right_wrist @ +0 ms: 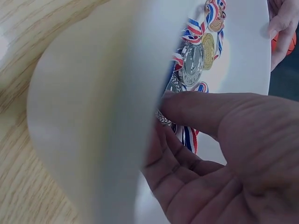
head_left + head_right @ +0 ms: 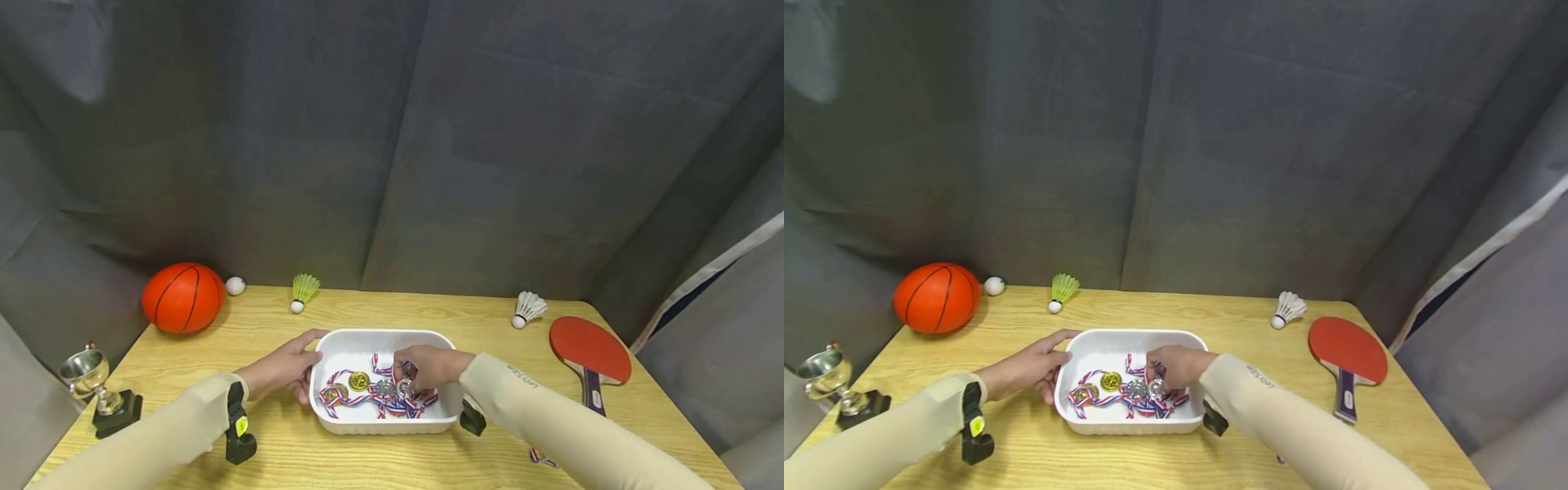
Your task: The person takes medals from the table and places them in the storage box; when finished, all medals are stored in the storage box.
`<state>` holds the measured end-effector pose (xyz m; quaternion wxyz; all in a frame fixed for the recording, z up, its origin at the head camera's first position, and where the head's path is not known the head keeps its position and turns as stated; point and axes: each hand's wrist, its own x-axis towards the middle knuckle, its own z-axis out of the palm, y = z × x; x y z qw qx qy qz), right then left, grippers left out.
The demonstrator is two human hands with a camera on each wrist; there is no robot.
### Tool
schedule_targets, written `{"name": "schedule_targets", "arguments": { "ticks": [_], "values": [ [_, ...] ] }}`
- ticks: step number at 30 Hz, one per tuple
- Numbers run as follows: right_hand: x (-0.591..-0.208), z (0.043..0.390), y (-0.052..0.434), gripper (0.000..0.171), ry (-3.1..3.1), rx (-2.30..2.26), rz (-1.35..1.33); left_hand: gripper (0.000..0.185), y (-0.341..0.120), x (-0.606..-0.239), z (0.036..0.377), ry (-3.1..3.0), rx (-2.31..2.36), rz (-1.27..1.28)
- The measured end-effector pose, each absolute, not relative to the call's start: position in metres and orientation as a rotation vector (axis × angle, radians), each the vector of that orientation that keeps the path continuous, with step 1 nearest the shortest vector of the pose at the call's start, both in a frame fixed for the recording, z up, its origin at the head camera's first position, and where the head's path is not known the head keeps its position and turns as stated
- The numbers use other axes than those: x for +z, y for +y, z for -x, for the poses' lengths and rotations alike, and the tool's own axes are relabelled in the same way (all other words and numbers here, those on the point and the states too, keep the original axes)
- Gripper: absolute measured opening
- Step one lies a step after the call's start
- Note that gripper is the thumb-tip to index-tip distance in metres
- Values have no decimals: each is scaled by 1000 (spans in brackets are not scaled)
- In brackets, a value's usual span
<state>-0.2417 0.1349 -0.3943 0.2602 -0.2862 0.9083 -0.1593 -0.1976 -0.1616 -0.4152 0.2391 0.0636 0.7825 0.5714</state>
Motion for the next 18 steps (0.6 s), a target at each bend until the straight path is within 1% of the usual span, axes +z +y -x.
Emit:
{"name": "schedule_targets", "arguments": {
  "ticks": [5,9,13,18],
  "values": [
    [-392,242,138,19,2456,-442,805,53,-161,-415,197,2146,1563,-163],
    [-384,245,145,12,2419,-469,816,53,-160,-416,197,2151,1564,-155],
    [-368,247,161,5,2383,-545,804,53,-160,-417,197,2145,1563,-163],
    [-346,249,197,10,2368,-759,855,53,-159,-414,198,2141,1573,-167]
  ]
}}
